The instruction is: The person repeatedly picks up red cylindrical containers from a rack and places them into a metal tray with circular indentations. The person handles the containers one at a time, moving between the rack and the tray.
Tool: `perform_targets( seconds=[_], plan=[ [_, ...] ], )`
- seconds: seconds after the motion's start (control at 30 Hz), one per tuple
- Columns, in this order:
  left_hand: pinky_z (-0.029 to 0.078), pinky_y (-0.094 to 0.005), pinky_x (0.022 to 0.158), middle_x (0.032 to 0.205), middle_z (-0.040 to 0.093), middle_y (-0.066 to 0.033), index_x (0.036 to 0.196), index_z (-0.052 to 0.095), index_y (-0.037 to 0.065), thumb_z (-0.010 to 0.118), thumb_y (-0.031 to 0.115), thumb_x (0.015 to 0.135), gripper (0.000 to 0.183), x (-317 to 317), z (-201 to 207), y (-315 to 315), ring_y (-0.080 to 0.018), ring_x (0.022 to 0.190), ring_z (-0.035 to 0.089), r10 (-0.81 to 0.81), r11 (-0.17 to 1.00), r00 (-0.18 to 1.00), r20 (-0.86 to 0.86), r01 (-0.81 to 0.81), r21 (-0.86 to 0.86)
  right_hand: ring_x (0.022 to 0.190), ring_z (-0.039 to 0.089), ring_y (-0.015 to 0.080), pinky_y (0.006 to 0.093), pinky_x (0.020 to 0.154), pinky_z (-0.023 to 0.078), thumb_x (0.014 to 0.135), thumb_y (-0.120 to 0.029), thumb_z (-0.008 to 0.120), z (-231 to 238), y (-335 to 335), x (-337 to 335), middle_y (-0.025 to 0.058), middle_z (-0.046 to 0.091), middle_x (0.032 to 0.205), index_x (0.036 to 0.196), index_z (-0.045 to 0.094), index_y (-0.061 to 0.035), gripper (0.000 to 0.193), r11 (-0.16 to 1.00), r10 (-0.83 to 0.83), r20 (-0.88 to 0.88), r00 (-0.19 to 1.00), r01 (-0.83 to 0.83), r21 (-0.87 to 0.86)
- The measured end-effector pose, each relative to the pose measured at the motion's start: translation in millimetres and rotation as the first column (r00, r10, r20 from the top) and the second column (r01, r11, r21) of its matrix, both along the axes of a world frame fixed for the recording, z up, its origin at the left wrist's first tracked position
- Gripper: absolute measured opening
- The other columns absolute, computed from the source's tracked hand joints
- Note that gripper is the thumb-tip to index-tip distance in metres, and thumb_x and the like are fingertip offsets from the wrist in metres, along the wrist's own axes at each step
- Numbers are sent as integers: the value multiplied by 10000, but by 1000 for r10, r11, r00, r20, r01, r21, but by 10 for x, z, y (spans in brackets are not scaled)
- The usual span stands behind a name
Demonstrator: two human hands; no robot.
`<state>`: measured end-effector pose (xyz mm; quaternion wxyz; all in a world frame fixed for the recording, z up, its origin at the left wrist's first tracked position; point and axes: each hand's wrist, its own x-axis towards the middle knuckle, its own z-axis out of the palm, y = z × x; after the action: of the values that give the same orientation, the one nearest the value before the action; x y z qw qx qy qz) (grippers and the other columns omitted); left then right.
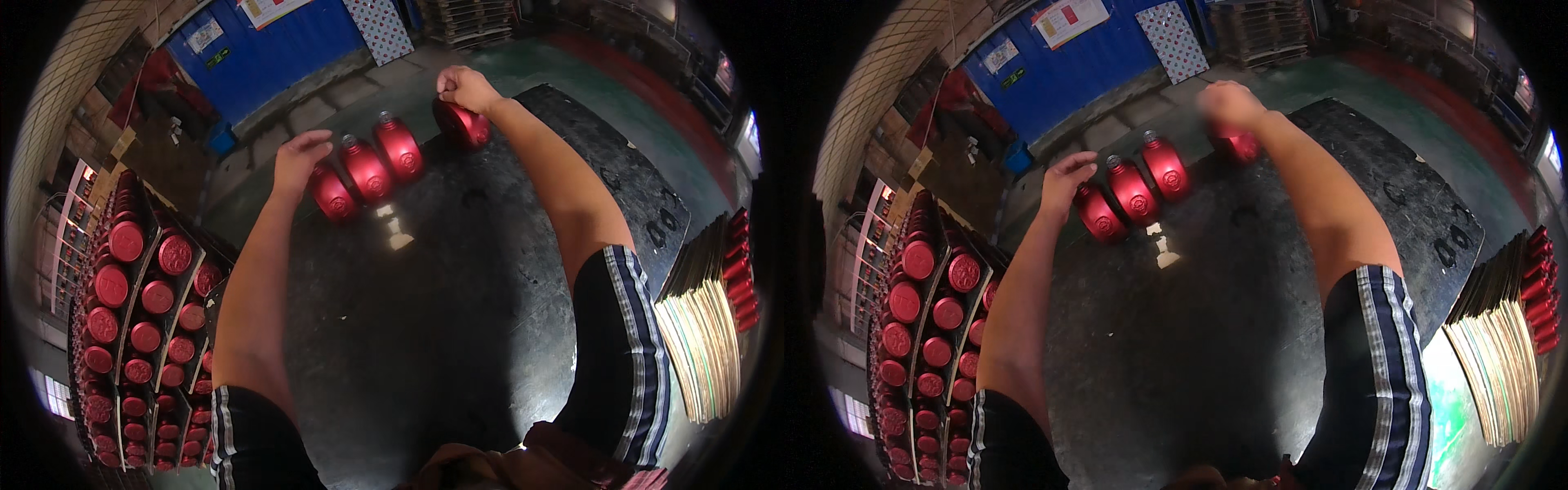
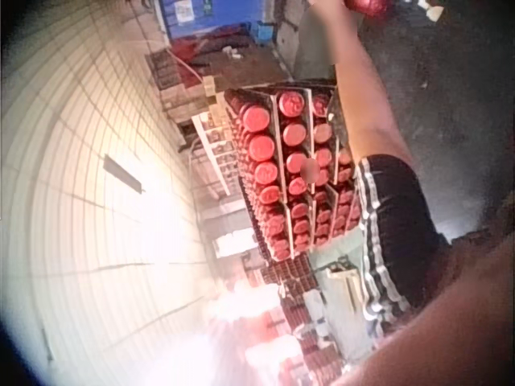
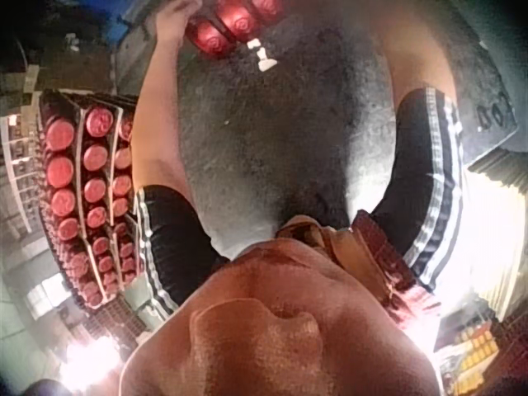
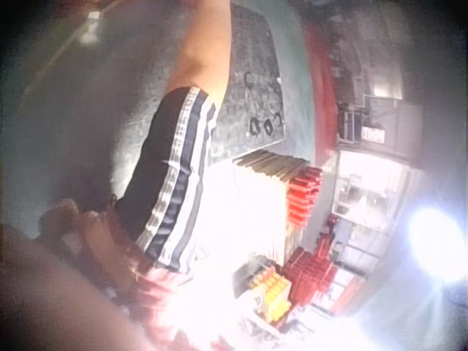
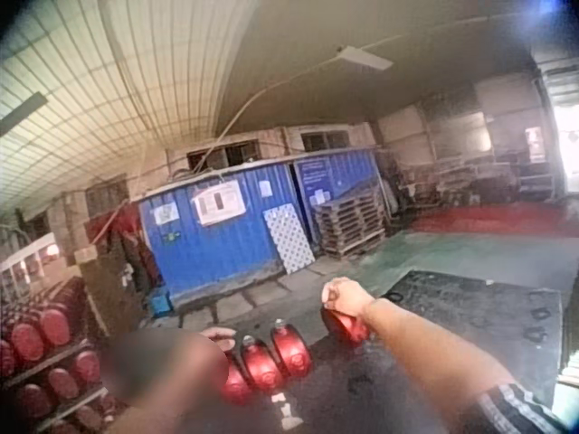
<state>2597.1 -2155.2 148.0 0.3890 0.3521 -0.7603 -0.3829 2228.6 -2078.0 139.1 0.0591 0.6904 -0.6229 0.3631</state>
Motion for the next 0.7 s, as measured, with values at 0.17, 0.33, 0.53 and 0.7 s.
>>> perform_targets(
  seconds=[0.17, 0.33, 0.53, 0.7],
  plan=[
    [422, -212, 628, 892, 649, 21, 1174, 683, 18, 731, 71, 862, 321, -45, -29, 53, -59, 706, 544, -53, 998, 981, -189, 59, 25, 981, 635, 203, 323, 925, 489, 845, -223, 702, -62, -92, 102, 39, 671, 937, 1007, 706, -112, 197, 945, 315, 397, 862, -246, -216],
    [246, -234, 398, 668, 510, 54, 1181, 656, 12, 767, 134, 858, 363, -112, 85, 204, -50, 441, 371, 96, 995, 966, -239, -101, -8, 1010, 628, 189, 351, 898, 504, 847, -345, 758, 69, 42, 370, 38, 670, 1048, 1106, 687, -119, 351, 972, 236, 419, 877, -209, -111],
    [345, -239, 471, 705, 569, 22, 1233, 633, 35, 831, 232, 786, 527, -306, 112, 235, -61, 530, 448, -105, 991, 982, 155, 90, 102, 1028, 669, 311, 422, 907, 511, 819, -358, 754, 160, -69, 815, 161, 709, 1078, 1126, 683, -80, 420, 913, 267, 166, 950, -304, 273],
    [310, -225, 484, 708, 565, 65, 1108, 698, 95, 803, 193, 819, 322, -383, -15, 179, -37, 542, 416, -78, 997, 981, 180, 74, 26, 1015, 676, 356, 447, 897, 520, 839, -353, 711, 12, -148, 963, 179, 713, 1058, 1117, 687, -83, 388, 944, 276, 85, 957, -286, 163]
  ],
)
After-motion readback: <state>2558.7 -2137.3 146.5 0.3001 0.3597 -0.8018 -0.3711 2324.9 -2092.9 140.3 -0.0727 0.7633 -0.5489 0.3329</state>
